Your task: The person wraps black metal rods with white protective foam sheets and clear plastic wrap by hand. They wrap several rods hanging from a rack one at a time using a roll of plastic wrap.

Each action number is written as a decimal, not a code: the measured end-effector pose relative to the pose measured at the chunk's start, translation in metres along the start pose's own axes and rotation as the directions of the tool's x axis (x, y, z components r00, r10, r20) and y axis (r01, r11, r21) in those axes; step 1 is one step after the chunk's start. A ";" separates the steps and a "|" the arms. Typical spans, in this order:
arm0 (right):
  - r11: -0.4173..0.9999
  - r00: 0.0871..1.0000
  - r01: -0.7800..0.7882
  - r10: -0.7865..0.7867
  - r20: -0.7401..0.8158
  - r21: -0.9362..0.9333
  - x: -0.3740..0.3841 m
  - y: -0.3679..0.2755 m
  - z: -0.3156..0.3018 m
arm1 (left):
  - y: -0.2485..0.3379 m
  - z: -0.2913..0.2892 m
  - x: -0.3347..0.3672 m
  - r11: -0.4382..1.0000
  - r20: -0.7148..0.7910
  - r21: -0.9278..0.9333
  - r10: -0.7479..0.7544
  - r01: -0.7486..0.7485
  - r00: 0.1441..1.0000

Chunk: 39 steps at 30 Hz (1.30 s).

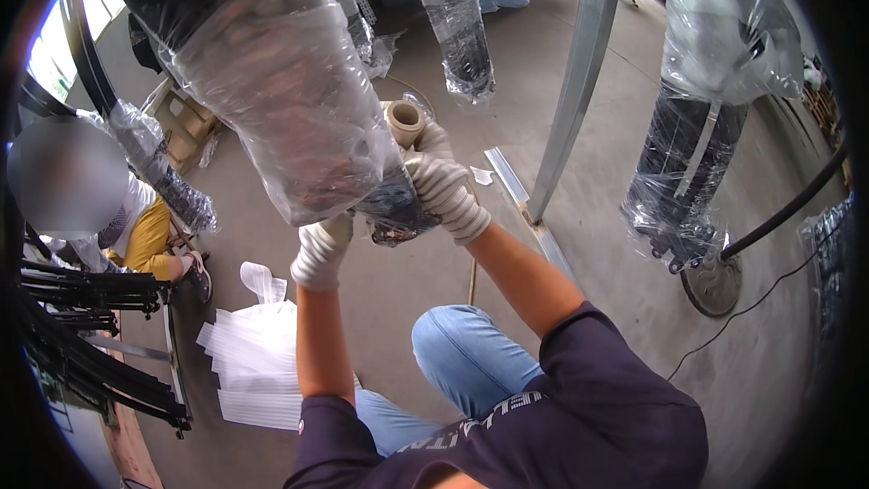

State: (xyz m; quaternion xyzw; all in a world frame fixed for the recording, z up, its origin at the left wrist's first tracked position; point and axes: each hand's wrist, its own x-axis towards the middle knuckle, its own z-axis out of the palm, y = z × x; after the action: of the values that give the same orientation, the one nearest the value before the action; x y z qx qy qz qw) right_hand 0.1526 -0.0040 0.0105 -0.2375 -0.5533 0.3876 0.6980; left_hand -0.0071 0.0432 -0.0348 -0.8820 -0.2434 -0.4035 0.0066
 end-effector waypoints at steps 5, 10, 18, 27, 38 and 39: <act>0.770 0.965 0.234 -0.256 0.048 -0.593 0.001 -0.014 -0.015 | 0.065 -0.016 0.033 0.462 0.362 -0.632 -0.535 0.622 0.764; 0.929 0.951 -0.298 0.310 0.018 -0.221 -0.014 -0.060 -0.018 | 0.065 -0.021 0.035 0.325 0.414 -0.730 -0.489 0.601 0.768; 0.928 0.923 -0.372 0.374 -0.095 0.034 -0.041 -0.079 0.002 | 0.065 -0.006 0.019 0.315 0.124 -0.919 -0.344 0.238 0.931; 0.910 0.809 -0.365 0.414 0.417 -0.195 -0.098 -0.119 0.050 | 0.053 0.018 0.042 0.336 0.174 -0.901 -0.299 0.274 0.938; 0.656 0.852 0.164 -0.471 -0.230 -0.737 -0.099 -0.077 0.012 | -0.009 0.016 0.094 0.627 0.439 -0.750 0.232 0.211 0.868; 0.646 0.842 0.195 -0.496 -0.212 -0.738 -0.101 -0.079 0.015 | -0.005 0.014 0.097 0.568 0.462 -0.787 0.284 0.241 0.840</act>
State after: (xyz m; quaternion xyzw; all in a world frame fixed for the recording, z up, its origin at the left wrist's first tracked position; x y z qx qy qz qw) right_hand 0.1513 -0.1329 0.0152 -0.4402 -0.5389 -0.0476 0.7166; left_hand 0.0547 0.0920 0.0242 -0.8604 -0.0073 -0.2023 -0.4676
